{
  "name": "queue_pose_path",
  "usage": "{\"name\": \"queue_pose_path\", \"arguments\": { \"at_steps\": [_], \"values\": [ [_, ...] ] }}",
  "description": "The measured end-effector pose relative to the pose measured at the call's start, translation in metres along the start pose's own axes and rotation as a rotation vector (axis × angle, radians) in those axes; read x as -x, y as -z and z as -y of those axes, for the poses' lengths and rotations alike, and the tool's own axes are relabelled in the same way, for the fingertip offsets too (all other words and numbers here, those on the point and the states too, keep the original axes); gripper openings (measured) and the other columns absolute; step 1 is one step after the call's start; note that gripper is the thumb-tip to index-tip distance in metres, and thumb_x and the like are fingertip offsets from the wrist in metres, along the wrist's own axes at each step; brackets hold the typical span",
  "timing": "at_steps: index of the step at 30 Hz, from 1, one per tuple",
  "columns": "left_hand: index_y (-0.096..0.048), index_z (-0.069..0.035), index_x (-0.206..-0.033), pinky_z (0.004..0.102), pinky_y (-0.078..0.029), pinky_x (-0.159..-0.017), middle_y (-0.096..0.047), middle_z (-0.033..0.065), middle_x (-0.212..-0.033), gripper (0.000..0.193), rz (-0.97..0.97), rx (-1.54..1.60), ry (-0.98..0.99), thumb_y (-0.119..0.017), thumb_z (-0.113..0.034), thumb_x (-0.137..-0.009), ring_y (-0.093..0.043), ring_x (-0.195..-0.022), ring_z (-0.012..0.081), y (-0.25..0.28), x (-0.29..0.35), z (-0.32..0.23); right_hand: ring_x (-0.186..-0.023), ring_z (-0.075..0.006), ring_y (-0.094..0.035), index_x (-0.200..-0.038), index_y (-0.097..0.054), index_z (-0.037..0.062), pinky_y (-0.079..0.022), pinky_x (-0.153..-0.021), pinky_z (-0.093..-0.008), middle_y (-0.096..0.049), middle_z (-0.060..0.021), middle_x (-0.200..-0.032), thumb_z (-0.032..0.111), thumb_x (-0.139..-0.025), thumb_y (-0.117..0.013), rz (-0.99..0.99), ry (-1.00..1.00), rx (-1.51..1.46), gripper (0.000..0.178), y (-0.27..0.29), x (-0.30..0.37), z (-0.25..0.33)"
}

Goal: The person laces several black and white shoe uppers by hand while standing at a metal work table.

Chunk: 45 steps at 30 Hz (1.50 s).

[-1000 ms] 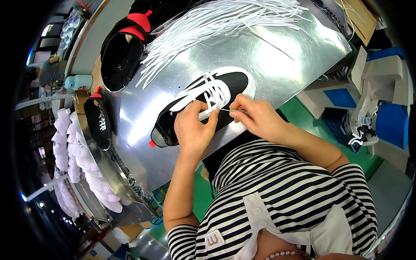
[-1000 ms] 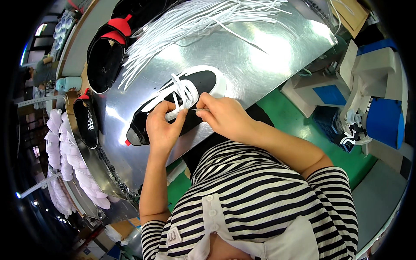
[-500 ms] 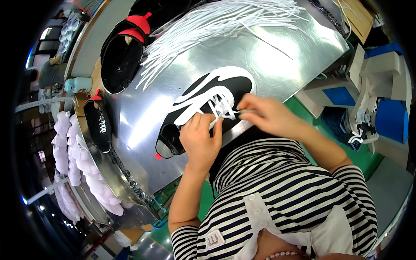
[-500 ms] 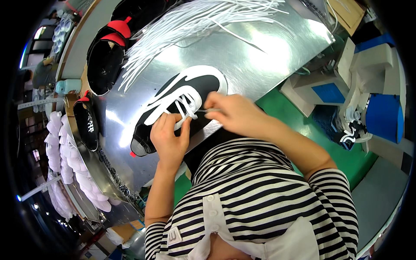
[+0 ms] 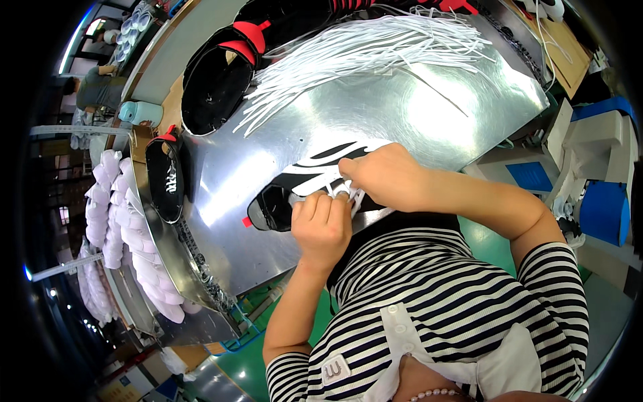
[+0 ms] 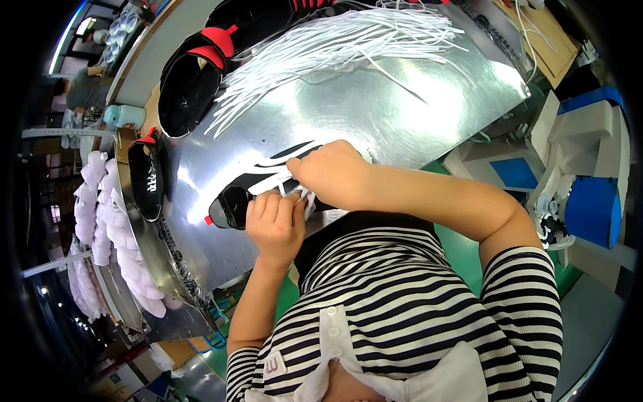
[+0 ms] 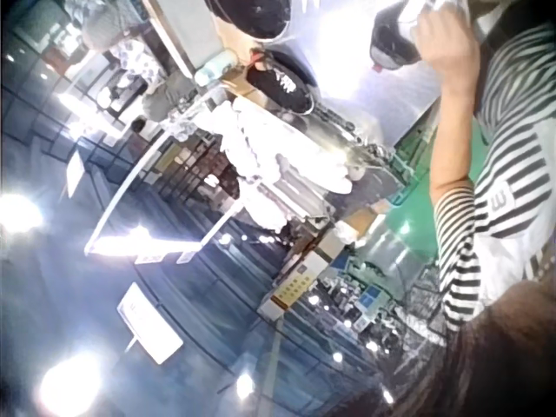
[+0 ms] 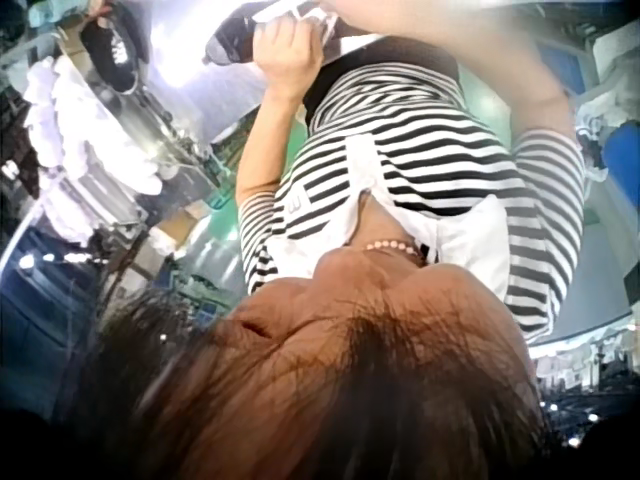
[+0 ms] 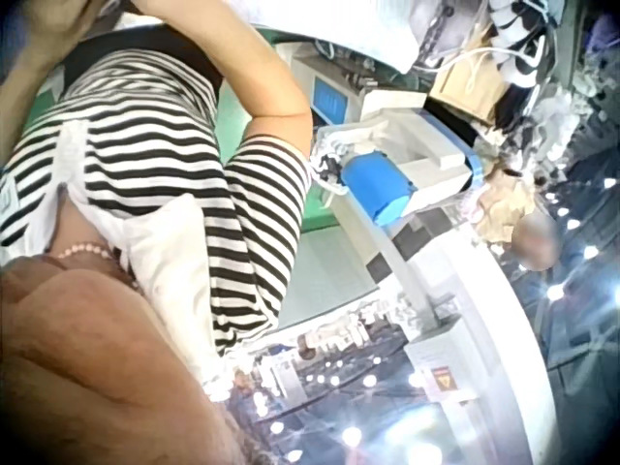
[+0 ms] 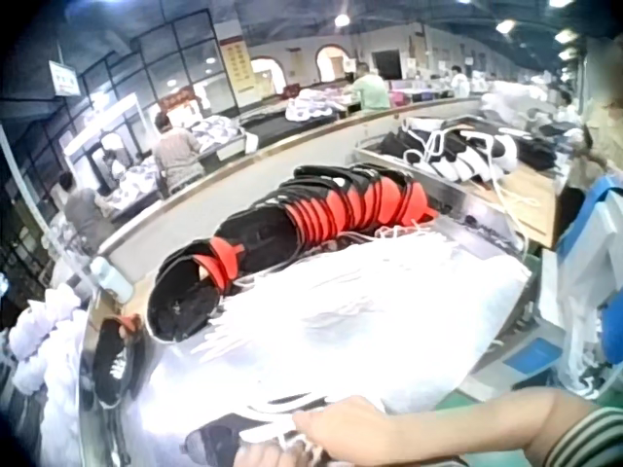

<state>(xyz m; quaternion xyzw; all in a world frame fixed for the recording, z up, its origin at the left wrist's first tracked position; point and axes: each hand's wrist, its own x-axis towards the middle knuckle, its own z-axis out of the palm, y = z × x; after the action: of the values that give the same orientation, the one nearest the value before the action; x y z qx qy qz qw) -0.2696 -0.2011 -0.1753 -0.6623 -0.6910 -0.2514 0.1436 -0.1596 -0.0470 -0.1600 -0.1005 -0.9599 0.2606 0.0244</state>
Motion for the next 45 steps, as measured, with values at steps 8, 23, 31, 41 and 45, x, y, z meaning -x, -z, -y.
{"name": "queue_pose_path", "arguments": {
  "at_steps": [8,23,31,41,45],
  "values": [
    [-0.063,-0.007,-0.082,0.035,-0.036,-0.061,-0.051,0.0055,-0.069,0.021,0.035,0.112,0.003,-0.078,-0.005,-0.068,-0.054,-0.07,0.0236,-0.001,-0.003,0.004,-0.077,-0.0267,-0.067,-0.097,-0.065,0.0101,-0.049,-0.066,-0.0381,-0.07,-0.0068,-0.08,0.016,-0.08,-0.071,0.0,-0.14,-0.359,0.019,0.0,-0.011,-0.006],
    [-0.06,-0.004,-0.117,0.0386,-0.05,-0.073,-0.065,0.013,-0.086,0.043,0.158,0.311,0.193,-0.077,-0.008,-0.077,-0.062,-0.081,0.0295,0.016,-0.01,-0.003,-0.087,-0.008,-0.06,-0.1,-0.063,0.005,-0.048,-0.081,-0.0234,-0.063,0.0005,-0.092,0.004,-0.088,-0.068,-0.442,-0.057,-1.12,0.013,0.045,0.025,-0.029],
    [-0.032,-0.003,-0.144,0.0414,-0.05,-0.078,-0.068,0.0211,-0.092,0.057,0.337,0.481,0.78,-0.051,-0.036,-0.1,-0.067,-0.086,0.0367,0.014,-0.023,0.011,-0.077,-0.0064,-0.057,-0.097,-0.065,0.0033,-0.045,-0.068,-0.023,-0.065,0.0005,-0.087,0.008,-0.087,-0.068,-0.31,-0.188,-1.058,0.012,0.001,-0.011,-0.017],
    [-0.067,-0.008,-0.107,0.0371,-0.041,-0.079,-0.068,0.0102,-0.088,0.045,-0.023,0.302,0.718,-0.082,-0.035,-0.074,-0.056,-0.081,0.0266,-0.014,-0.011,0.009,-0.071,-0.0188,-0.065,-0.108,-0.061,0.0052,-0.049,-0.064,-0.031,-0.068,-0.0083,-0.082,0.016,-0.089,-0.066,-0.304,-0.158,-0.747,0.022,-0.017,-0.012,-0.012],
    [-0.067,-0.008,-0.107,0.0363,-0.04,-0.079,-0.068,0.0073,-0.09,0.045,0.009,0.237,0.727,-0.082,-0.033,-0.073,-0.054,-0.08,0.0245,-0.009,-0.011,0.005,-0.071,-0.0244,-0.067,-0.107,-0.056,0.0039,-0.049,-0.062,-0.0335,-0.068,-0.0109,-0.083,0.018,-0.093,-0.062,-0.219,-0.227,-0.56,0.021,0.0,0.009,-0.012]
  ]
}}
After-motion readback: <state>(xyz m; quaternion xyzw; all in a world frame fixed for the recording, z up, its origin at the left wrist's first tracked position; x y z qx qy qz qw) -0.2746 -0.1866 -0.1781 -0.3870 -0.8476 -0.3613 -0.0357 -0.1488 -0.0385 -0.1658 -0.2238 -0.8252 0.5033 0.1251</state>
